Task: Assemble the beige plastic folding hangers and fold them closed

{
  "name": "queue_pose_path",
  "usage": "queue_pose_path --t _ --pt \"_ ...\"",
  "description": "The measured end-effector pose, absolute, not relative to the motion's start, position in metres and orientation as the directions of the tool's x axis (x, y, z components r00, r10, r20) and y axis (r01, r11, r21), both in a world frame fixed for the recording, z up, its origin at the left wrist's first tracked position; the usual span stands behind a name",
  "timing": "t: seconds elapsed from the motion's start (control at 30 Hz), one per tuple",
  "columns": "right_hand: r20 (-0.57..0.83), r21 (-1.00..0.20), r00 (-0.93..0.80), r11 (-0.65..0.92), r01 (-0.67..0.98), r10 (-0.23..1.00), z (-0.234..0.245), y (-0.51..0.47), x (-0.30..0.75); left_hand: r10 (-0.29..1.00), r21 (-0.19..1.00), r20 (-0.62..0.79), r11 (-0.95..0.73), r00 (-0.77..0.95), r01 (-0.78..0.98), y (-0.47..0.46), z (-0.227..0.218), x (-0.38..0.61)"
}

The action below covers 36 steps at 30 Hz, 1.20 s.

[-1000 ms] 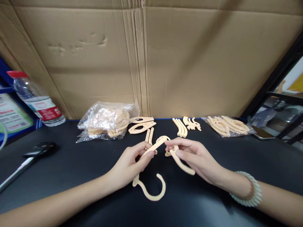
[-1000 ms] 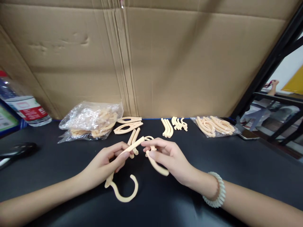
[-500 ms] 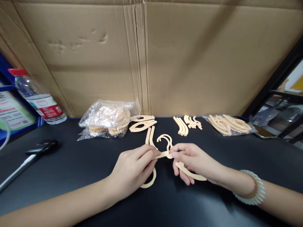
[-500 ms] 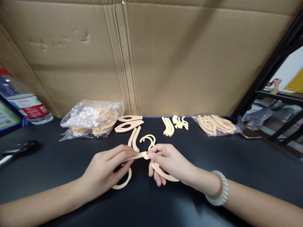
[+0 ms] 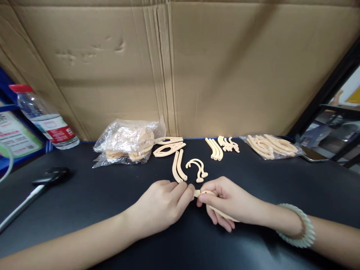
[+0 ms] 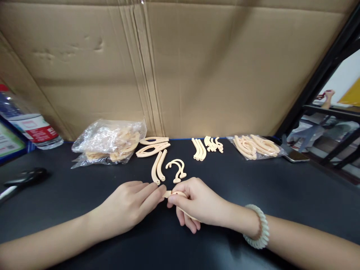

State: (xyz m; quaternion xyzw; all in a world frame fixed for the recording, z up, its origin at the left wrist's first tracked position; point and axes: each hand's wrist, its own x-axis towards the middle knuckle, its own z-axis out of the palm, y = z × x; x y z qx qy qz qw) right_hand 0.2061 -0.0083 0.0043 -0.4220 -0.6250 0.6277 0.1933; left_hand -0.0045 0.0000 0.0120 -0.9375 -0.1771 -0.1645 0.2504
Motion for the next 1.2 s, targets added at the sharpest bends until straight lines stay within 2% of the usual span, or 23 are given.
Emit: queue_pose_path --t 0.13,0.37,0.43,0.5,0.57,0.63,0.7,0.77,0.83,0.93,1.07,1.13,1.17,1.2 --pt "-0.233 -0.94 -0.541 -0.046 0.337 0.808 0.001 -0.012 0.206 0.254 -0.441 0.322 -0.812 0.912 0.382 0.0 0.012 -0.004" --pt "-0.019 -0.819 -0.542 0.298 0.49 0.84 0.003 -0.023 0.207 0.23 -0.47 0.295 -0.81 0.927 0.35 -0.002 0.014 -0.007" --pt "0.144 -0.678 -0.58 0.507 0.533 0.802 0.005 -0.028 0.207 0.293 -0.394 0.274 -0.835 0.916 0.385 -0.001 0.014 -0.01" --pt "0.306 -0.442 -0.647 0.706 0.553 0.698 0.006 -0.032 0.208 0.375 -0.254 0.264 -0.862 0.889 0.439 0.0 0.013 -0.012" --pt "0.384 -0.293 -0.69 0.79 0.539 0.614 0.007 -0.031 0.209 0.426 -0.076 0.285 -0.883 0.859 0.463 -0.001 0.012 -0.013" --pt "0.415 -0.302 -0.681 0.798 0.521 0.603 0.007 -0.025 0.213 0.475 0.148 0.311 -0.88 0.823 0.452 -0.002 0.011 -0.012" --pt "0.461 -0.33 -0.653 0.799 0.503 0.601 0.007 -0.016 0.218 0.588 0.408 0.269 -0.787 0.763 0.463 -0.002 0.013 -0.009" --pt "0.527 -0.323 -0.61 0.803 0.5 0.592 0.01 -0.006 0.225 0.707 0.633 0.149 -0.605 0.692 0.482 0.0 0.014 -0.007" --pt "0.628 -0.29 -0.532 0.805 0.517 0.568 0.016 0.004 0.233 0.781 0.781 0.016 -0.4 0.625 0.479 0.004 0.016 -0.007" --pt "0.794 -0.249 -0.312 0.748 0.615 0.521 0.028 0.02 0.249 0.814 0.878 -0.096 -0.203 0.573 0.434 0.009 0.015 -0.008" --pt "0.892 -0.301 0.006 0.586 0.752 0.452 0.036 0.047 0.281 0.808 0.911 -0.132 -0.128 0.574 0.391 0.011 0.013 -0.009" --pt "0.902 -0.259 -0.004 0.548 0.795 0.431 0.03 0.063 0.298 0.812 0.92 -0.132 -0.114 0.569 0.375 0.011 0.012 -0.009" --pt "0.891 -0.238 -0.027 0.515 0.824 0.454 0.025 0.072 0.306 0.814 0.924 -0.13 -0.107 0.565 0.367 0.011 0.011 -0.009" --pt "0.837 -0.224 -0.084 0.478 0.849 0.541 0.019 0.079 0.313 0.817 0.927 -0.129 -0.101 0.561 0.36 0.011 0.011 -0.009"
